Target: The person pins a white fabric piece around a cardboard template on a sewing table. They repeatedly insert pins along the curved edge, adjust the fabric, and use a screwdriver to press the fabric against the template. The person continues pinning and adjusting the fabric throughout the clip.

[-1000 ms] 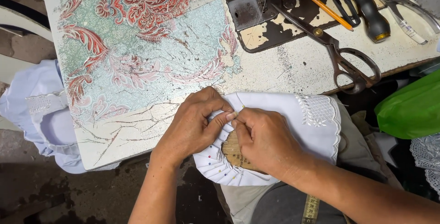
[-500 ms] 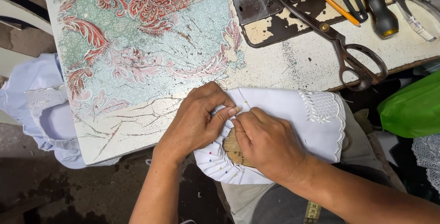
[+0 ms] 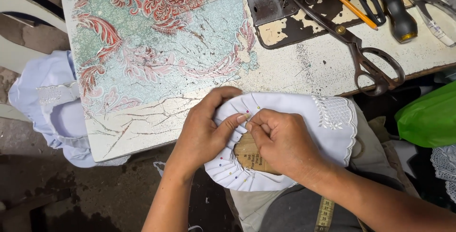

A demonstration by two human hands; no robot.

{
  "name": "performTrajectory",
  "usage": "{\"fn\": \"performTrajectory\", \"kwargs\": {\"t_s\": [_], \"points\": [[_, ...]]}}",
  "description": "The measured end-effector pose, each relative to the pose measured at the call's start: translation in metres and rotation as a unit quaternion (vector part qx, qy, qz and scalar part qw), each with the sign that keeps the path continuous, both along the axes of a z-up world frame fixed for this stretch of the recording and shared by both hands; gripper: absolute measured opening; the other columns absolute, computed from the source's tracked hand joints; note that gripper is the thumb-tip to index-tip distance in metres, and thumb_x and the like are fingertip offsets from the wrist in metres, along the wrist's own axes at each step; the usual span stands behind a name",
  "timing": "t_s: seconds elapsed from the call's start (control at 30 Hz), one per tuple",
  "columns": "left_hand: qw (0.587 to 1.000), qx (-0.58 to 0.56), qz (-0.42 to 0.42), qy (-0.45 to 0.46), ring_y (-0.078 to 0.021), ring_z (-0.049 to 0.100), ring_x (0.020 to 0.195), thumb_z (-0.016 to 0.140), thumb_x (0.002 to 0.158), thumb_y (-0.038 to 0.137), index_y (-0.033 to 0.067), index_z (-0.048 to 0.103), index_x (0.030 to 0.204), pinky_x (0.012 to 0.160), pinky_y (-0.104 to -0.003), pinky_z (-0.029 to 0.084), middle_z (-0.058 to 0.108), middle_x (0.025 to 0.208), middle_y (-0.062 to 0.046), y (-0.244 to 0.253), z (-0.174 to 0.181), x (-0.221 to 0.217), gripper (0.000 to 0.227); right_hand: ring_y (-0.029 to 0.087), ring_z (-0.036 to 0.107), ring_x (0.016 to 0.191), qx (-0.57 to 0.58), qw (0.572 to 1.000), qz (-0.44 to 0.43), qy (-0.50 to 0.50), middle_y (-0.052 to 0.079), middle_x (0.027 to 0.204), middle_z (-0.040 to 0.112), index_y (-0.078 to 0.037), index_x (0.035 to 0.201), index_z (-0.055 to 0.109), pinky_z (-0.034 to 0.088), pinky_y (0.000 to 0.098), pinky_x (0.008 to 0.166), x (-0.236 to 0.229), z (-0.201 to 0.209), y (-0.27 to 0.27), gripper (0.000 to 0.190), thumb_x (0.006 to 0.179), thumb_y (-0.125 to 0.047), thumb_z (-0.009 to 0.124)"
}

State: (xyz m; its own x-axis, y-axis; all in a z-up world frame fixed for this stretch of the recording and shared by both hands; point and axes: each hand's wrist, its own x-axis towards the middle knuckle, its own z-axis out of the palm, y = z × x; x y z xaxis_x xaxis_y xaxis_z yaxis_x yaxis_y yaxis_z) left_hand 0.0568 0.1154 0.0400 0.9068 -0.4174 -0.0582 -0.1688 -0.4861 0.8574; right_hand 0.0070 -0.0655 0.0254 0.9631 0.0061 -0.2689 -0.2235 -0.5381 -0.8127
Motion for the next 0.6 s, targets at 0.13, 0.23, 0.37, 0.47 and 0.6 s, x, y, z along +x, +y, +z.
{"fn": "performTrajectory", "kwargs": {"t_s": [0.13,0.23,0.37,0.47,0.6], "points": [[0.987,0.003,0.104,0.125,-0.0088,0.067,0.092,0.076,0.086,0.029,0.017,0.069,0.119,0.083,-0.025,0.052,0.077,0.104,0.004,-0.008,0.009,-0.007,0.035,0.008,0.028,0.044,0.005,1.0,0.005,-0.004,-0.007,0.044,0.036,-0.013,0.066,0.067,0.026,0.0327,0.043,0.0,-0.001,-0.002,0.03,0.094,-0.018,0.074],[0.99,-0.045,0.113,0.067,-0.0251,0.066,0.066,0.08,0.084,0.015,0.0019,0.075,0.107,0.058,-0.036,0.054,0.073,0.072,-0.018,-0.011,0.007,-0.01,0.027,0.017,0.055,0.034,0.089,0.995,-0.008,-0.045,0.008,0.037,0.06,-0.003,0.076,0.076,0.044,0.0287,0.04,0.002,-0.003,-0.005,0.013,0.085,0.0,0.067],[0.99,-0.038,0.121,0.064,-0.0267,0.066,0.063,0.081,0.082,0.013,0.0011,0.076,0.103,0.054,-0.036,0.053,0.072,0.069,-0.019,-0.019,0.009,-0.012,0.025,0.018,0.055,0.036,0.086,0.996,0.001,-0.03,0.009,0.039,0.061,-0.002,0.077,0.076,0.045,0.0298,0.041,0.003,-0.007,-0.011,0.013,0.086,-0.001,0.067],[0.991,-0.02,0.12,0.052,-0.0295,0.068,0.062,0.081,0.082,0.012,0.001,0.075,0.101,0.053,-0.038,0.052,0.071,0.069,-0.02,-0.023,0.01,-0.015,0.023,0.018,0.055,0.038,0.086,0.996,-0.003,-0.025,0.01,0.04,0.061,-0.001,0.077,0.075,0.045,0.0304,0.042,0.004,-0.005,-0.015,0.013,0.086,-0.001,0.067],[0.994,-0.009,0.105,0.033,-0.0333,0.069,0.063,0.077,0.085,0.011,-0.0009,0.073,0.101,0.054,-0.04,0.053,0.07,0.069,-0.024,-0.031,0.016,-0.011,0.02,0.023,0.059,0.039,0.012,0.998,0.044,-0.033,0.011,0.044,0.065,-0.003,0.076,0.075,0.047,0.0343,0.043,0.003,0.007,-0.027,0.013,0.086,-0.008,0.069]]}}
